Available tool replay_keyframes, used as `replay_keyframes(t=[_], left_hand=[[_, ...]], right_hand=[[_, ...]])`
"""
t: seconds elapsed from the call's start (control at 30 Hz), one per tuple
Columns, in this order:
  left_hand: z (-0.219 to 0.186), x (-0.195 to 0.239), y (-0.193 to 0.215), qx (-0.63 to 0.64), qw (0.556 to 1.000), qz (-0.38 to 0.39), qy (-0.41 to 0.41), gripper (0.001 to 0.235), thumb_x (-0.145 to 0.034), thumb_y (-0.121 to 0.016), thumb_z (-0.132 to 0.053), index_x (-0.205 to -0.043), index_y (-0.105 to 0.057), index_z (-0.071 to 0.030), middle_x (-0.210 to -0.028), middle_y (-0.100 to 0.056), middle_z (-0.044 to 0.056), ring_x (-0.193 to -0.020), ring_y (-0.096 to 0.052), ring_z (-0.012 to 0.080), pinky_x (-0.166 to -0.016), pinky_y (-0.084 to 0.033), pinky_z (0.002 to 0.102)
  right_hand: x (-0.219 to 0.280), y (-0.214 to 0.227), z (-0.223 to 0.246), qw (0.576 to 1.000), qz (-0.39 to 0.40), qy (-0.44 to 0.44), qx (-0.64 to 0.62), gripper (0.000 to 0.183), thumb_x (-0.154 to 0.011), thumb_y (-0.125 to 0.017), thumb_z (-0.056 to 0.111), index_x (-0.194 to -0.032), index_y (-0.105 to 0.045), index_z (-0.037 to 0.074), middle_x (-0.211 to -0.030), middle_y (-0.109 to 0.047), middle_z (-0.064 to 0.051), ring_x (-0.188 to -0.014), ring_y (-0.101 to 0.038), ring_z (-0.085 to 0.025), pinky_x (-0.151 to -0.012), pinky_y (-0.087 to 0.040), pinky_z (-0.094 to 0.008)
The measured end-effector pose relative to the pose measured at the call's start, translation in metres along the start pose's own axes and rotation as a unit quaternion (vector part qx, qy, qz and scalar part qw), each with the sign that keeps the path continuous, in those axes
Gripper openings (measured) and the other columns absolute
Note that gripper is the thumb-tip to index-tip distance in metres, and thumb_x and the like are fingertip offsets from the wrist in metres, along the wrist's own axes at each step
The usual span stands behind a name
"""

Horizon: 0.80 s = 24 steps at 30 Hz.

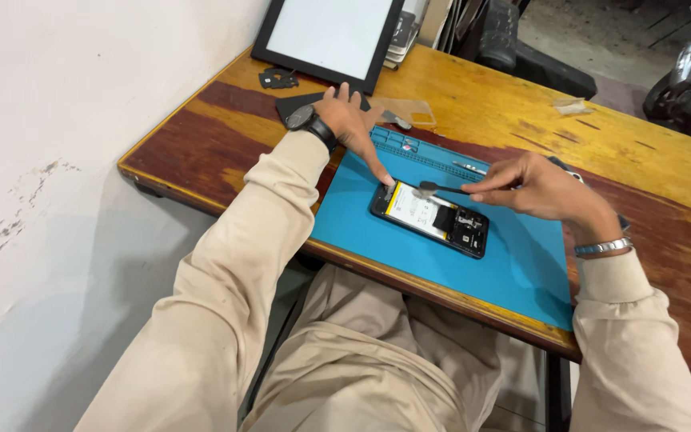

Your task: The person uses a precision screwdriver and tweezers to remove small screws from a disassembled smartphone placed on a blue cutting mat. They organize the screws in a compartmentalized tray and then use tweezers to manipulate internal components of the phone.

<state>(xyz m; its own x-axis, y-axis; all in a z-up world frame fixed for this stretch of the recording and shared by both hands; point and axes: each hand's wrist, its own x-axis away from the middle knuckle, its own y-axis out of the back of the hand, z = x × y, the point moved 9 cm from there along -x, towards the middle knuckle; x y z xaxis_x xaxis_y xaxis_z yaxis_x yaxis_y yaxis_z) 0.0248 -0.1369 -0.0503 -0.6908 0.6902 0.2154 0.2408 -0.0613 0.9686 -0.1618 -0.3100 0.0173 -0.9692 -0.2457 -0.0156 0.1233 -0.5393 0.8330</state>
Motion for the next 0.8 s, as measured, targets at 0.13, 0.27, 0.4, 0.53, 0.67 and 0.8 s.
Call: replay_keyframes(t=[0.13, 0.27, 0.4, 0.53, 0.67, 0.8], left_hand=[[-0.002, 0.000, -0.004, -0.015, 1.000, 0.019, 0.001, 0.165, -0.030, -0.074, -0.095, -0.165, -0.018, -0.017, -0.165, -0.009, 0.036, -0.155, 0.003, 0.0515, -0.124, 0.000, 0.062], [0.000, -0.007, -0.005, -0.057, 0.998, 0.016, 0.020, 0.162, -0.029, -0.076, -0.093, -0.165, -0.021, -0.022, -0.165, -0.021, 0.030, -0.157, -0.012, 0.0471, -0.124, -0.021, 0.061], [0.004, -0.011, -0.010, -0.026, 0.999, 0.026, 0.026, 0.159, -0.029, -0.077, -0.090, -0.165, -0.025, -0.024, -0.162, -0.031, 0.028, -0.150, -0.034, 0.0458, -0.110, -0.044, 0.064], [0.008, -0.015, -0.012, -0.009, 0.999, 0.023, 0.030, 0.156, -0.031, -0.078, -0.089, -0.163, -0.024, -0.026, -0.159, -0.029, 0.029, -0.140, -0.043, 0.0495, -0.102, -0.050, 0.063], [0.007, -0.017, -0.006, -0.044, 0.998, -0.034, 0.034, 0.149, -0.035, -0.077, -0.094, -0.159, -0.037, -0.023, -0.155, -0.040, 0.026, -0.142, -0.044, 0.0456, -0.099, -0.049, 0.064], [0.005, -0.016, -0.010, -0.025, 0.998, -0.020, 0.046, 0.157, -0.034, -0.072, -0.097, -0.161, -0.035, -0.013, -0.147, -0.050, 0.033, -0.128, -0.059, 0.0488, -0.088, -0.057, 0.061]], right_hand=[[-0.014, -0.023, 0.018, 0.998, -0.036, 0.043, -0.003, 0.025, -0.088, -0.077, 0.013, -0.113, -0.080, 0.012, -0.091, -0.080, -0.008, -0.074, -0.068, -0.012, -0.072, -0.055, -0.030], [-0.014, -0.030, 0.025, 0.999, -0.012, 0.048, -0.016, 0.027, -0.088, -0.076, 0.013, -0.115, -0.079, 0.011, -0.093, -0.082, -0.011, -0.073, -0.067, -0.012, -0.071, -0.056, -0.029], [-0.003, -0.021, 0.014, 0.999, 0.043, -0.021, -0.017, 0.026, -0.083, -0.079, 0.013, -0.108, -0.082, 0.011, -0.096, -0.084, -0.008, -0.075, -0.074, -0.011, -0.074, -0.059, -0.027], [-0.007, -0.026, 0.030, 0.999, 0.005, 0.046, -0.003, 0.027, -0.086, -0.077, 0.013, -0.113, -0.080, 0.012, -0.095, -0.083, -0.010, -0.075, -0.072, -0.012, -0.074, -0.058, -0.028], [-0.014, -0.039, 0.038, 0.997, -0.006, 0.081, -0.002, 0.025, -0.089, -0.076, 0.015, -0.114, -0.079, 0.012, -0.097, -0.082, -0.009, -0.075, -0.073, -0.011, -0.076, -0.058, -0.027], [-0.006, -0.029, 0.030, 0.998, 0.046, 0.048, -0.010, 0.028, -0.085, -0.078, 0.014, -0.112, -0.081, 0.013, -0.095, -0.084, -0.009, -0.072, -0.070, -0.013, -0.072, -0.058, -0.029]])
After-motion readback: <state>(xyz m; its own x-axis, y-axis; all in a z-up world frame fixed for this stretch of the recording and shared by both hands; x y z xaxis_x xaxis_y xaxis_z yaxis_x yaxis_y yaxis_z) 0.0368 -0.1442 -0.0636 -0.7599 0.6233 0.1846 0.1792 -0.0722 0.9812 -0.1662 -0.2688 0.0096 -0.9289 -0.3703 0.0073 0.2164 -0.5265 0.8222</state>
